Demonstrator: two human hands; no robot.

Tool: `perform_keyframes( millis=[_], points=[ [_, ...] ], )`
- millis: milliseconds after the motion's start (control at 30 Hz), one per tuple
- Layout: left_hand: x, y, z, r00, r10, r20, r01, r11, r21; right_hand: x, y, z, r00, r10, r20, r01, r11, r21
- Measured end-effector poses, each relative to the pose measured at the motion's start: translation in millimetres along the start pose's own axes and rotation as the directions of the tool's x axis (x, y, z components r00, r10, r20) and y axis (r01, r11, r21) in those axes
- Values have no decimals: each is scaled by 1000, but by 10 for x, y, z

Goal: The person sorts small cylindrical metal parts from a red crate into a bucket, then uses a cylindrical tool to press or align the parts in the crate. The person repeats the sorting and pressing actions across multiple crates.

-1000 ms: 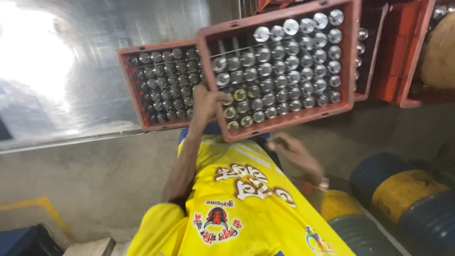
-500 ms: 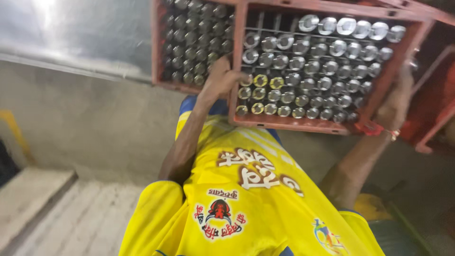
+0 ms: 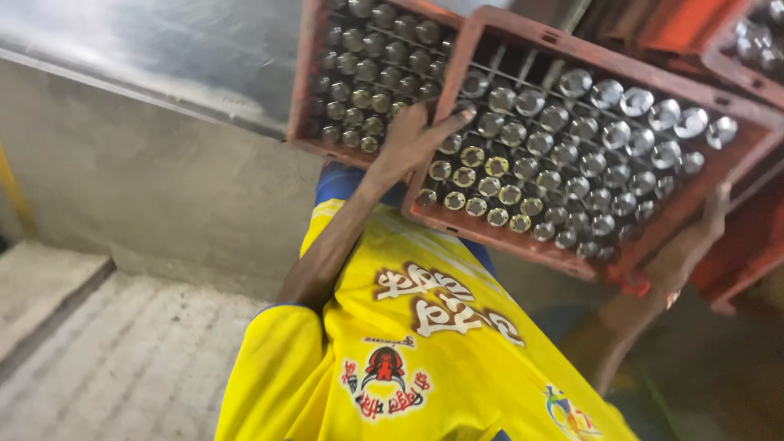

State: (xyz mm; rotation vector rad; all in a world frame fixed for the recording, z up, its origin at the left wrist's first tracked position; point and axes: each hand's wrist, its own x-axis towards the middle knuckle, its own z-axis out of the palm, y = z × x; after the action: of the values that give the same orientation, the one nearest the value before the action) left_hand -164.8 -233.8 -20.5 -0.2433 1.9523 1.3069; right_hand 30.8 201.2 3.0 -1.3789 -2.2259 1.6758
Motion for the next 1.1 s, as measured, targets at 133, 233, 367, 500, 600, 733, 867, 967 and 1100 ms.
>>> perform_keyframes(
  millis=[133, 233, 367, 500, 600, 733, 867, 967, 1100],
  points=[
    [-102, 10, -342, 998, -39, -45, 30, 983, -182, -256, -154, 296, 999, 37, 3, -37, 995, 92],
    [-232, 76, -596, 987, -142, -80, 91, 887, -452, -423, -205, 560, 997, 72, 35, -76, 989, 124],
    [-321, 195, -1095, 968, -107, -228, 42, 960, -276, -675, -243, 1021, 985, 149, 84, -163, 967, 198],
    [-448, 147, -1587, 935, -204, -289, 144, 965, -218, -900, -460, 1639, 960, 220, 175, -258, 936, 240],
    [-245, 39, -1917, 933, -114, -342, 110, 993, -29, -1015, -585, 2127, 945, 264, 195, -313, 902, 298],
    [16, -266, -2048, 934, -30, -356, 8, 998, -65, -901, -481, 2482, 940, 310, 140, -340, 874, 347],
    [73, -599, -1840, 923, -281, -264, 197, 932, -304, -765, -367, 2472, 970, 237, 47, -242, 959, 147],
    [120, -743, -1819, 935, -91, -342, 53, 992, -118, -866, -550, 2309, 982, 78, 171, -72, 997, -41],
    [82, -693, -1744, 939, -104, -329, 34, 976, -213, -1205, -1040, 2056, 958, -54, 282, 63, 998, -22]
  ],
)
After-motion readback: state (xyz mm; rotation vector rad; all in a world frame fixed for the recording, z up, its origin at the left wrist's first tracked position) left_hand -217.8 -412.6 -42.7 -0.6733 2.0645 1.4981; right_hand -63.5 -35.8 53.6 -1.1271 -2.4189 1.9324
